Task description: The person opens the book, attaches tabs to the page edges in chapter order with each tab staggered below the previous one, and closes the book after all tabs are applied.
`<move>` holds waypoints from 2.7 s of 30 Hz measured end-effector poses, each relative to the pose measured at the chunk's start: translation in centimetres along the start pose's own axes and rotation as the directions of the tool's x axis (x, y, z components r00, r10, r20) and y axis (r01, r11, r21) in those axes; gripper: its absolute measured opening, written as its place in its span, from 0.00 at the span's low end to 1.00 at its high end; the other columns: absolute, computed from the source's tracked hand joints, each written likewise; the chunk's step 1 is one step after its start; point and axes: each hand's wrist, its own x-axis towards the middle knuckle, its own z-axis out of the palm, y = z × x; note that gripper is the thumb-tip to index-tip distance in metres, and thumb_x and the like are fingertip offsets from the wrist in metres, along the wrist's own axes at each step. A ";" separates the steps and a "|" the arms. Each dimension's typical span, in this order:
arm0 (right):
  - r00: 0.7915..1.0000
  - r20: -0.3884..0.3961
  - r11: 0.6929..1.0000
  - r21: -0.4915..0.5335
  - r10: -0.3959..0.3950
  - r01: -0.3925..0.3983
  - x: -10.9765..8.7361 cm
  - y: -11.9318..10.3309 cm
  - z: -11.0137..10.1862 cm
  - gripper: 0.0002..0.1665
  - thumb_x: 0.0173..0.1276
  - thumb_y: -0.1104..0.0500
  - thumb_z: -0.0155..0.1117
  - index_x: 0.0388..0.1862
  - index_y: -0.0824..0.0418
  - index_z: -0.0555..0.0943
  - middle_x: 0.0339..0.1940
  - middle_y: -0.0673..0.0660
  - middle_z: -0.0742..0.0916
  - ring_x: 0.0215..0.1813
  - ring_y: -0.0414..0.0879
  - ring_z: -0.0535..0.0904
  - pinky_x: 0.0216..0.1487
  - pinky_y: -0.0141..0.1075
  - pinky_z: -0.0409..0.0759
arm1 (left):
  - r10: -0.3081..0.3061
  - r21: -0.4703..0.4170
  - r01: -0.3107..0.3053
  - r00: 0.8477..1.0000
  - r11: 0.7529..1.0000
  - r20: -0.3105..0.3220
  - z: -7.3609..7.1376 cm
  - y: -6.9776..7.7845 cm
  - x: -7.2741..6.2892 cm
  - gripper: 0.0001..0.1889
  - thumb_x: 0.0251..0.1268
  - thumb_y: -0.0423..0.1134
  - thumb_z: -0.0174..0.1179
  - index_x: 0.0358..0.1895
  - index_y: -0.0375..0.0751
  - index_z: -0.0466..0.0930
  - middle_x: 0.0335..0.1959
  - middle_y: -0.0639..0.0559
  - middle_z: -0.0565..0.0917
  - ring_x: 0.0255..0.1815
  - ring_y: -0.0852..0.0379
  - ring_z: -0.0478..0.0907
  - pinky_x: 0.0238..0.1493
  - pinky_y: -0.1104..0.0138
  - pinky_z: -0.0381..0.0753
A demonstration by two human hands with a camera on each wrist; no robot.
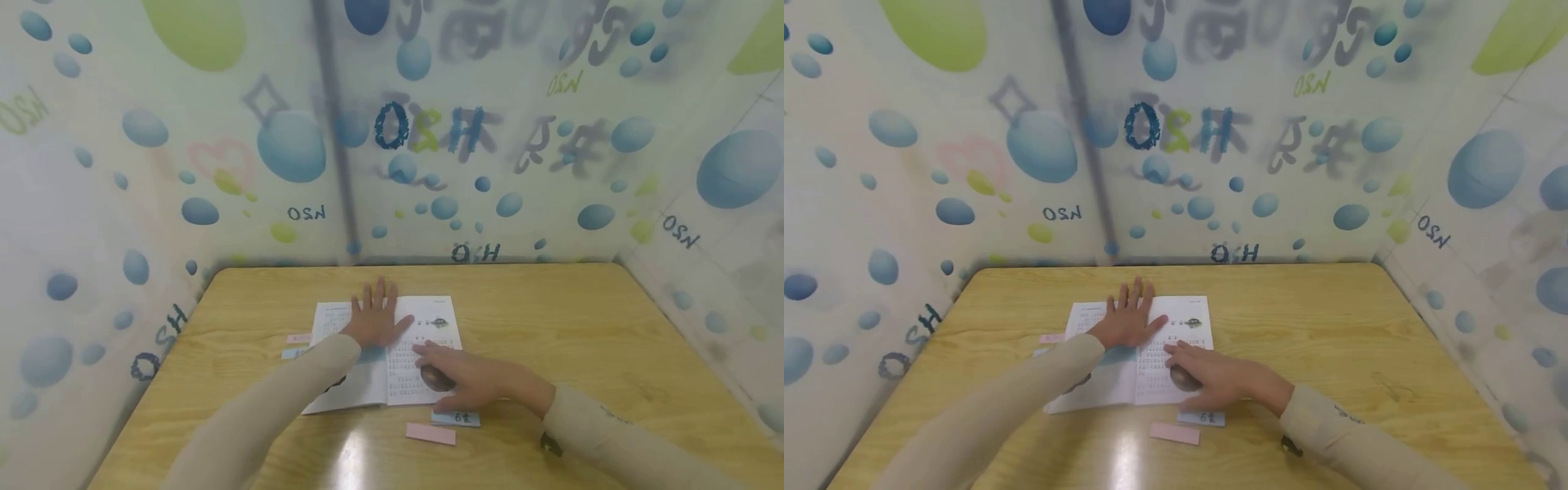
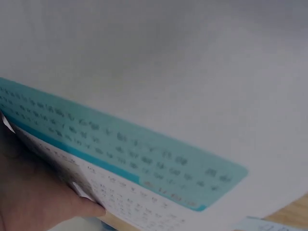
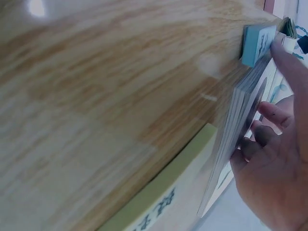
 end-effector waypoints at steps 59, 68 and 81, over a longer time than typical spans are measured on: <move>0.996 -0.074 0.994 0.100 0.046 -0.038 -0.6 1.9 -1.5 0.34 0.73 0.40 0.63 0.73 0.50 0.73 0.74 0.50 0.74 0.74 0.50 0.67 0.72 0.50 0.66 | 0.224 0.037 -0.238 0.948 0.971 0.228 -0.3 1.4 -11.5 0.47 0.71 0.73 0.44 0.84 0.52 0.42 0.84 0.50 0.36 0.76 0.23 0.31 0.67 0.26 0.46; 0.948 -0.274 0.979 0.162 0.164 -0.123 -4.9 5.7 -4.2 0.22 0.75 0.54 0.65 0.62 0.64 0.81 0.59 0.58 0.85 0.61 0.56 0.80 0.59 0.50 0.80 | 0.141 0.036 -0.154 0.960 0.987 0.243 -0.8 0.7 -8.8 0.58 0.57 0.78 0.57 0.84 0.57 0.41 0.84 0.52 0.33 0.74 0.18 0.31 0.62 0.22 0.45; 0.961 -0.229 0.988 0.055 0.153 -0.144 -10.7 5.8 -2.9 0.20 0.71 0.48 0.70 0.54 0.60 0.84 0.48 0.48 0.85 0.49 0.45 0.81 0.51 0.43 0.83 | 0.161 0.012 -0.169 0.958 0.986 0.238 -0.9 0.6 -9.0 0.57 0.57 0.78 0.57 0.84 0.57 0.42 0.84 0.50 0.34 0.74 0.18 0.31 0.62 0.21 0.43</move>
